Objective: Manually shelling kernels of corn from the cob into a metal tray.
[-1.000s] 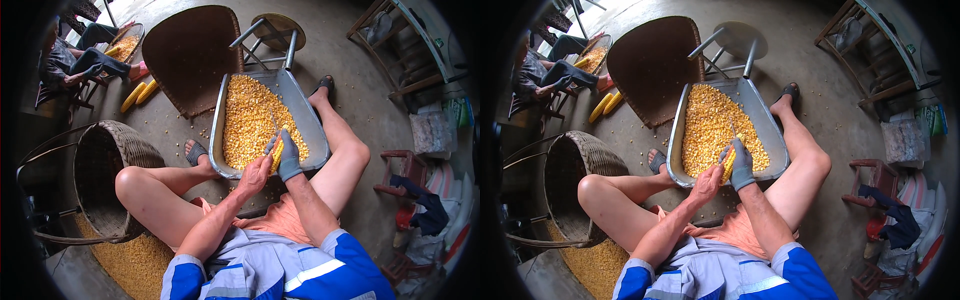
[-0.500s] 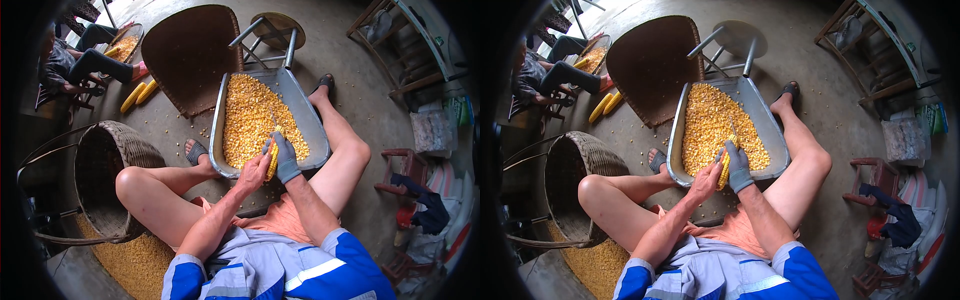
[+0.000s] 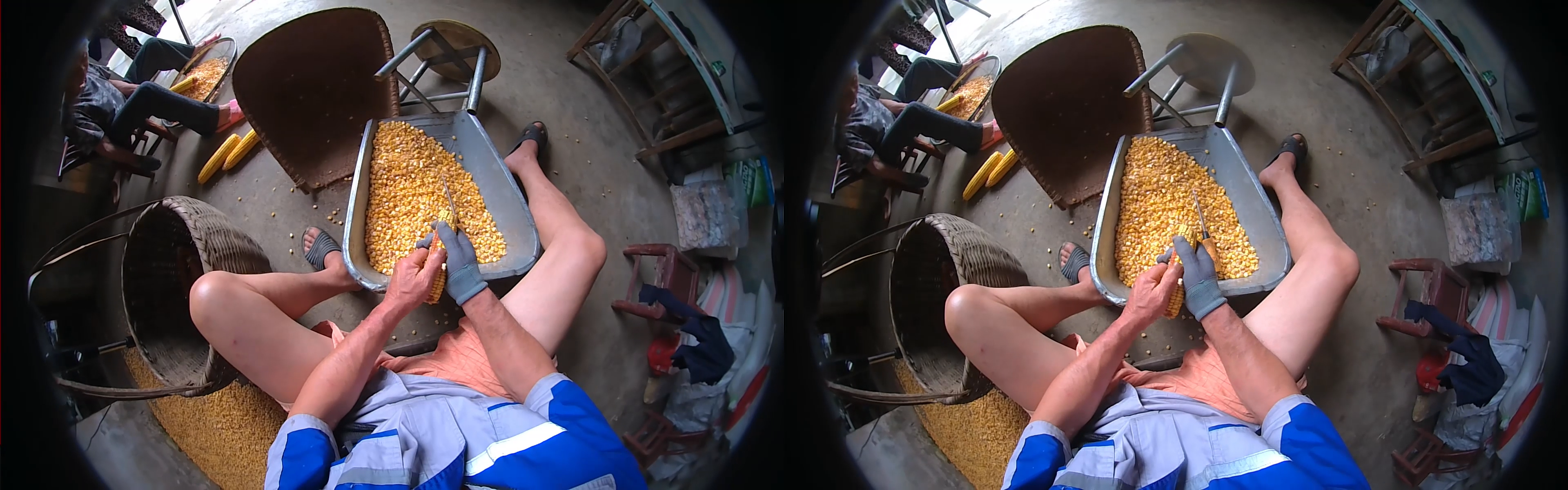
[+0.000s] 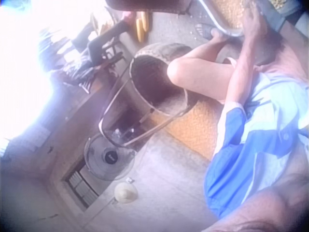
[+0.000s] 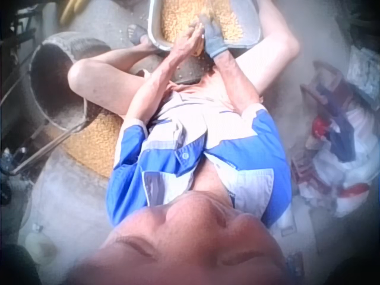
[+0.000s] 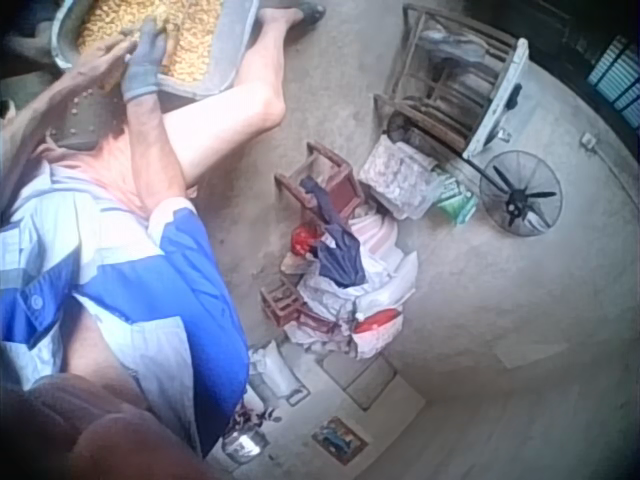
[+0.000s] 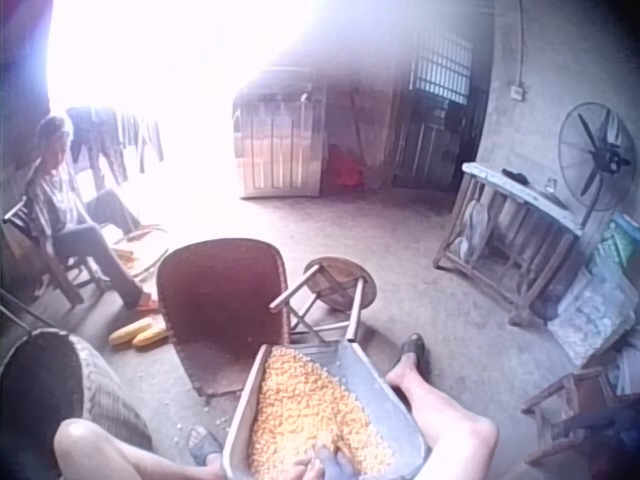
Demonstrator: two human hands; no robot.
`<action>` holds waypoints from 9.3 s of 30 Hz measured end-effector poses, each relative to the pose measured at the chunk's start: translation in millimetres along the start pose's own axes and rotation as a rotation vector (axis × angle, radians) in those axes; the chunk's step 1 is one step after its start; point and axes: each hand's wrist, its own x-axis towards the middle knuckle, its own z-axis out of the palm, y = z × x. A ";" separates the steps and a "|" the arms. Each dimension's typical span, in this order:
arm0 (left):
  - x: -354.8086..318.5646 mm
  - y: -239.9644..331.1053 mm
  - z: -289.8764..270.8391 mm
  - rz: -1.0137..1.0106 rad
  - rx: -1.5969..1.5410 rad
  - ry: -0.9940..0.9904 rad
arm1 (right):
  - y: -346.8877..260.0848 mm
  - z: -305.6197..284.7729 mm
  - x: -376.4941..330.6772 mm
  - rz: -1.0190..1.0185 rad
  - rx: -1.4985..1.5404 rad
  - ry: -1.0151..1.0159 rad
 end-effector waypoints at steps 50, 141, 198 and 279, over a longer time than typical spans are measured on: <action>25.6 -19.7 -28.4 -0.133 -0.156 0.326 | 31.7 -6.5 -26.5 -0.467 -1.095 -0.187; 10.9 15.9 -8.5 -0.017 -0.205 -0.083 | 42.6 -47.3 17.3 -0.424 -0.889 -0.097; 2.5 10.8 6.9 0.146 0.147 0.057 | 5.6 -11.6 35.5 -0.053 0.270 0.162; 65.7 -35.2 -15.7 0.025 -0.240 0.295 | 17.6 8.1 -20.2 0.138 -0.143 -0.098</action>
